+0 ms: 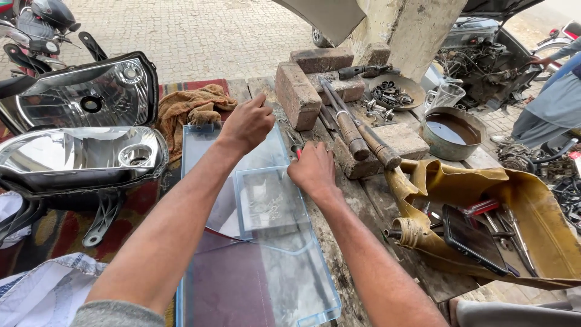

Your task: Preparing a thin metal wire by bending it into a specific shape using needle-nose pliers, likely for stitching a plastic repair.

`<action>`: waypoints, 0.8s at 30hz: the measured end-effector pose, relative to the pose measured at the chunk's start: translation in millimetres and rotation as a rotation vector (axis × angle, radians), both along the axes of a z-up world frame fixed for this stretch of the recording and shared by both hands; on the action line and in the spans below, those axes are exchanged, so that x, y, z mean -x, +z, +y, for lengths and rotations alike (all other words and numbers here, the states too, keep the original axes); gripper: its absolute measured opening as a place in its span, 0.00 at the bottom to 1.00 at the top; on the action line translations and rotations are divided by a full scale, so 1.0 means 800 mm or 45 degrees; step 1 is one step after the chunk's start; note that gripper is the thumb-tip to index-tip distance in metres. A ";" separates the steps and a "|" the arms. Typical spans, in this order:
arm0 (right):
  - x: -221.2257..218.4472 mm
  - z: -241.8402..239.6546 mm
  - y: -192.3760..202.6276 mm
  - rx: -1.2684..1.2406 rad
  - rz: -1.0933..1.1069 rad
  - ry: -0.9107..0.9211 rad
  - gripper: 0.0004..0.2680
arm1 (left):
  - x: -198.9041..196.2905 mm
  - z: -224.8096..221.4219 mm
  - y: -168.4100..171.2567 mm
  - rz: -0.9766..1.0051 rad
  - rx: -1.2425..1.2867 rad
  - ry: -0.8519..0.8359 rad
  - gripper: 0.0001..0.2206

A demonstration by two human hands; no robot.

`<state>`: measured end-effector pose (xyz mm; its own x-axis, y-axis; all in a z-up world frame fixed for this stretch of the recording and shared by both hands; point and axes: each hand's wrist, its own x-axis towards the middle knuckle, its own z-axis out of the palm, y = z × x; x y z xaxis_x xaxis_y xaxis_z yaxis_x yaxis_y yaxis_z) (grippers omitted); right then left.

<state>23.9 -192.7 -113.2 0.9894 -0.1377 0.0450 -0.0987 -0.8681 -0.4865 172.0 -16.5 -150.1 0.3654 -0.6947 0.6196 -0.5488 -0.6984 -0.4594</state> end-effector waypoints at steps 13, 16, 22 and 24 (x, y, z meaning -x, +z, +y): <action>-0.010 0.001 -0.009 0.087 0.028 0.015 0.15 | 0.096 0.022 0.052 0.653 0.569 0.114 0.08; -0.009 0.003 -0.007 0.117 0.022 0.034 0.15 | 0.168 0.049 0.083 0.774 0.649 0.254 0.07; -0.003 0.014 -0.011 0.248 0.055 0.029 0.15 | 0.255 0.096 0.140 1.230 0.501 0.762 0.14; -0.007 0.008 -0.014 0.311 -0.041 0.050 0.15 | 0.257 0.087 0.151 1.256 0.523 0.760 0.16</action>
